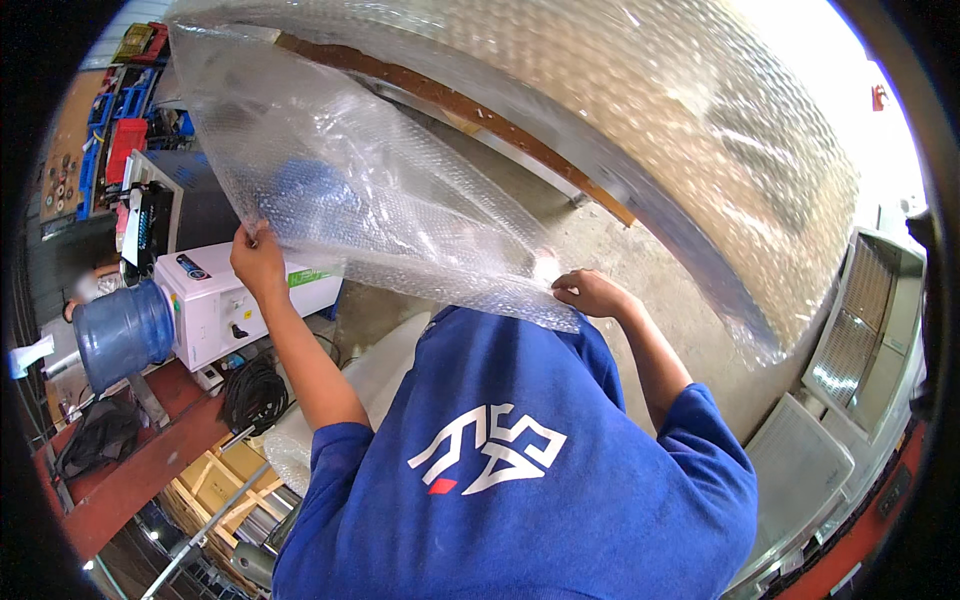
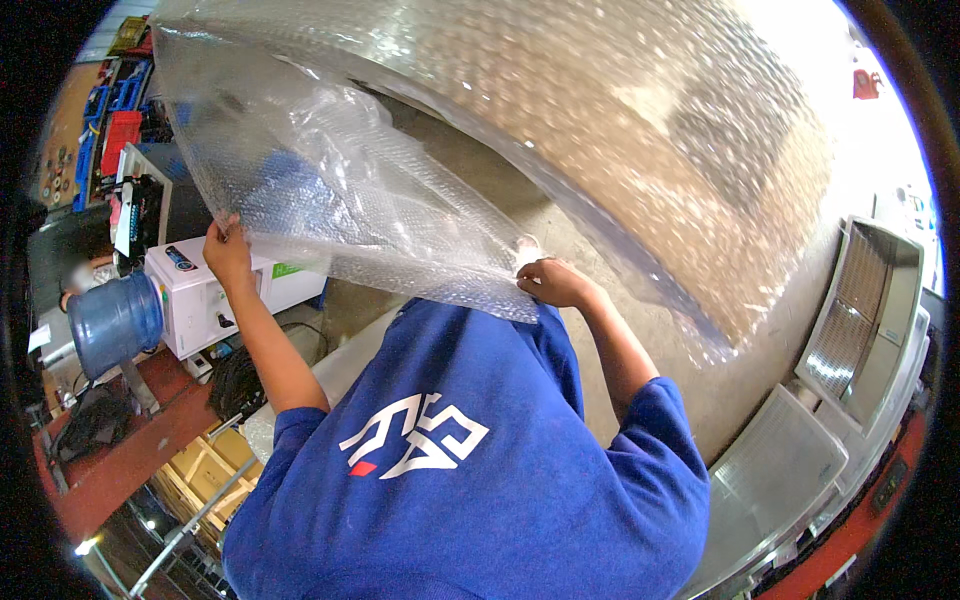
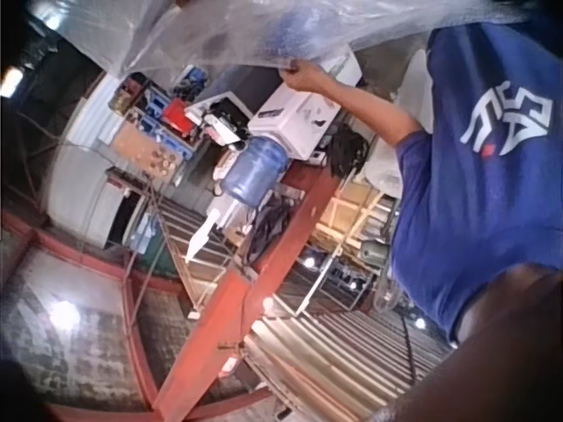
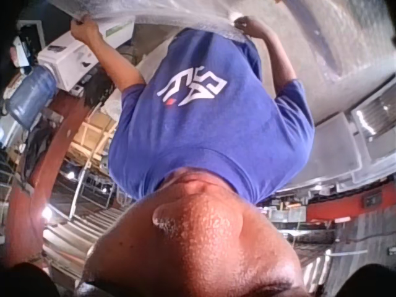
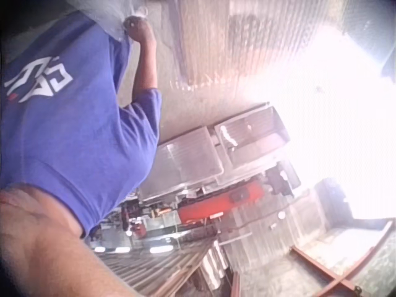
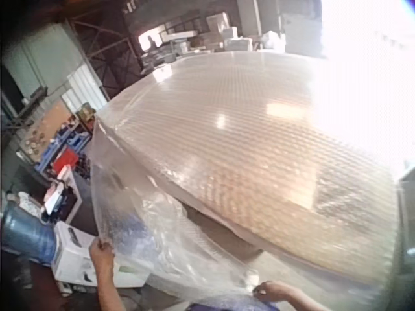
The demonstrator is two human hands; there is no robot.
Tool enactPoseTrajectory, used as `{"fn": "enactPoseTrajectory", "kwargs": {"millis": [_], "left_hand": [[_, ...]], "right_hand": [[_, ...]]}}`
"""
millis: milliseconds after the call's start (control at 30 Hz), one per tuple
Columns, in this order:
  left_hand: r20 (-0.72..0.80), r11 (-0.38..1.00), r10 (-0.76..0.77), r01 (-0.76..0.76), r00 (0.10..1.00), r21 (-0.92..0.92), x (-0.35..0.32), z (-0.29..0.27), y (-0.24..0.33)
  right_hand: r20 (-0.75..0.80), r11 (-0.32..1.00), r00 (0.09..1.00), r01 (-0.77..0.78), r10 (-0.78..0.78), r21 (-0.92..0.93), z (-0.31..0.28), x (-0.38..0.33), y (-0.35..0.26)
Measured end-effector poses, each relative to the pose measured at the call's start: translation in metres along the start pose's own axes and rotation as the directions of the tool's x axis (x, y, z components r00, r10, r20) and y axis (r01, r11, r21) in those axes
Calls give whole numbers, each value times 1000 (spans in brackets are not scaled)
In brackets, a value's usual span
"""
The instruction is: The person wraps a large rectangular object with bubble wrap and secures it with packing tape. They smooth the wrap, apply tape along edges and seams, and rotate the object to cover all sides.
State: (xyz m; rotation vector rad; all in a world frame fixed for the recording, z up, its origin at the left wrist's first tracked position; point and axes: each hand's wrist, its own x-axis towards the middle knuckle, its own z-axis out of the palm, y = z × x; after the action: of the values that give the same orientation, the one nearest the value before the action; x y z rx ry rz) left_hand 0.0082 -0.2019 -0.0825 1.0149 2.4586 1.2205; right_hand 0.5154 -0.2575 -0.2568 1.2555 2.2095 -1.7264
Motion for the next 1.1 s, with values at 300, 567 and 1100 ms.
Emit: {"fn": "enactPoseTrajectory", "kwargs": {"millis": [300, 567, 1100], "left_hand": [[97, 995, -3, 12, 995, -96, -48, 35, -30], [219, 998, -19, 32, 975, -54, -78, 60, -69], [391, 895, -264, 375, 882, -241, -251, 88, -61]], "right_hand": [[-376, 936, 891, -130, 255, 327, 55, 5, 0], [-493, 998, 869, 18, -41, -52, 72, -10, -9], [-620, 964, 769, 19, 155, 265, 64, -80, -50]]}}
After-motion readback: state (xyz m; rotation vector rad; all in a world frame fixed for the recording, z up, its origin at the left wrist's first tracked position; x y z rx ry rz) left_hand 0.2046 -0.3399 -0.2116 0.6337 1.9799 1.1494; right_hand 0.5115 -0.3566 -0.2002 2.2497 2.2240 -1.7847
